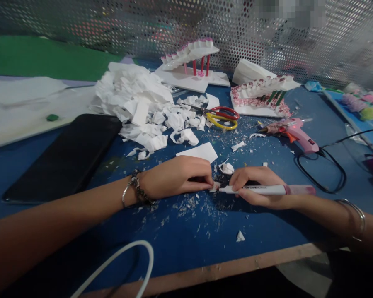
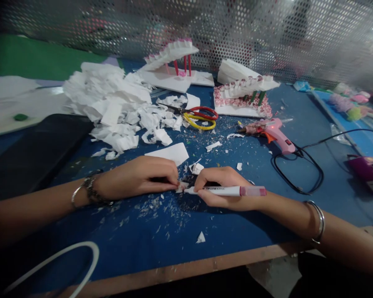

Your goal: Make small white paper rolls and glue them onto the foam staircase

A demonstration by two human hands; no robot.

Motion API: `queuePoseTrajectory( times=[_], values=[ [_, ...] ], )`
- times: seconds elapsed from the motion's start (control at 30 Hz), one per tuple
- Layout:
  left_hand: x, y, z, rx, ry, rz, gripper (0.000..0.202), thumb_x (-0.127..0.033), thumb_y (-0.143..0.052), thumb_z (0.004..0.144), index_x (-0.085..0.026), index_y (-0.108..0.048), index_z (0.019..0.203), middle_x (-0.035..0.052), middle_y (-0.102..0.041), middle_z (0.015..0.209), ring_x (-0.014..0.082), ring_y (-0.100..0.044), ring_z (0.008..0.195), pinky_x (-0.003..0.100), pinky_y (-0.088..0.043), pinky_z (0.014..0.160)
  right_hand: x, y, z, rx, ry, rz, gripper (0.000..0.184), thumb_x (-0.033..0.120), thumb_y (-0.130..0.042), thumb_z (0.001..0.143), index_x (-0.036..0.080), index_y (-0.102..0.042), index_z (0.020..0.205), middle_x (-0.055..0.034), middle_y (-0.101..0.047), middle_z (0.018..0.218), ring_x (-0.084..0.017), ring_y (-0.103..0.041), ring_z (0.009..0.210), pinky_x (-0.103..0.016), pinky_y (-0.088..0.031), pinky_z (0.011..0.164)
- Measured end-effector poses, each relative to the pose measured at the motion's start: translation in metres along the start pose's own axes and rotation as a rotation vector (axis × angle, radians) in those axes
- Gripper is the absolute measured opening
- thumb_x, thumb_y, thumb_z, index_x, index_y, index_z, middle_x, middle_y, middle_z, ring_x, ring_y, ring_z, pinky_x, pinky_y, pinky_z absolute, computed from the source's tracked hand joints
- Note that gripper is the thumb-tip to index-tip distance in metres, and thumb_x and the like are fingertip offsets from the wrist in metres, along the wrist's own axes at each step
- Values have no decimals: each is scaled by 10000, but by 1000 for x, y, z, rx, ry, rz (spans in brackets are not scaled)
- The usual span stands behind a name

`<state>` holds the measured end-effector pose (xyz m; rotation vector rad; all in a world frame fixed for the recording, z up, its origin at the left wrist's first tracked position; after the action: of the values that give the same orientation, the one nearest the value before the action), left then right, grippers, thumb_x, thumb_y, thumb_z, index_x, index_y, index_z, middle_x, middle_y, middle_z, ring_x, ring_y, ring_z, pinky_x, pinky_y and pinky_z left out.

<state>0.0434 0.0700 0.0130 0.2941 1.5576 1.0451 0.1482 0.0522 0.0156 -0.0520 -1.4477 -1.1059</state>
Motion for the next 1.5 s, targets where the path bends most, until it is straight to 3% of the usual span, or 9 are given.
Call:
queuePoseTrajectory(
  times=[0.97,1.5],
  values=[
    [1,0,0,2,14,-3,118,-188,-506,839,-142,-585,763,28,-603,766,100,-544,700,177,-390,640,1,3,0,-19,2,52,22,147,-484,806,154,-504,802,-28,-585,765,-99,-544,683,-233,-419,608],
    [1,-1,0,6,28,9,135,-194,-486,842,-147,-569,746,27,-594,761,101,-535,692,179,-392,636,4,0,1,-23,58,-58,37,134,-484,787,161,-506,772,-21,-585,743,-102,-555,701,-232,-434,628]
  ],
)
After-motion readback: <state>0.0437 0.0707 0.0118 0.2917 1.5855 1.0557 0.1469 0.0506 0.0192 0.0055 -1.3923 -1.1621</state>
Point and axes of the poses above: each hand's wrist, its own z-axis towards the middle knuckle, its own y-axis out of the back of the hand, x = y × z, the point moved 8 cm from there along z, towards the middle knuckle
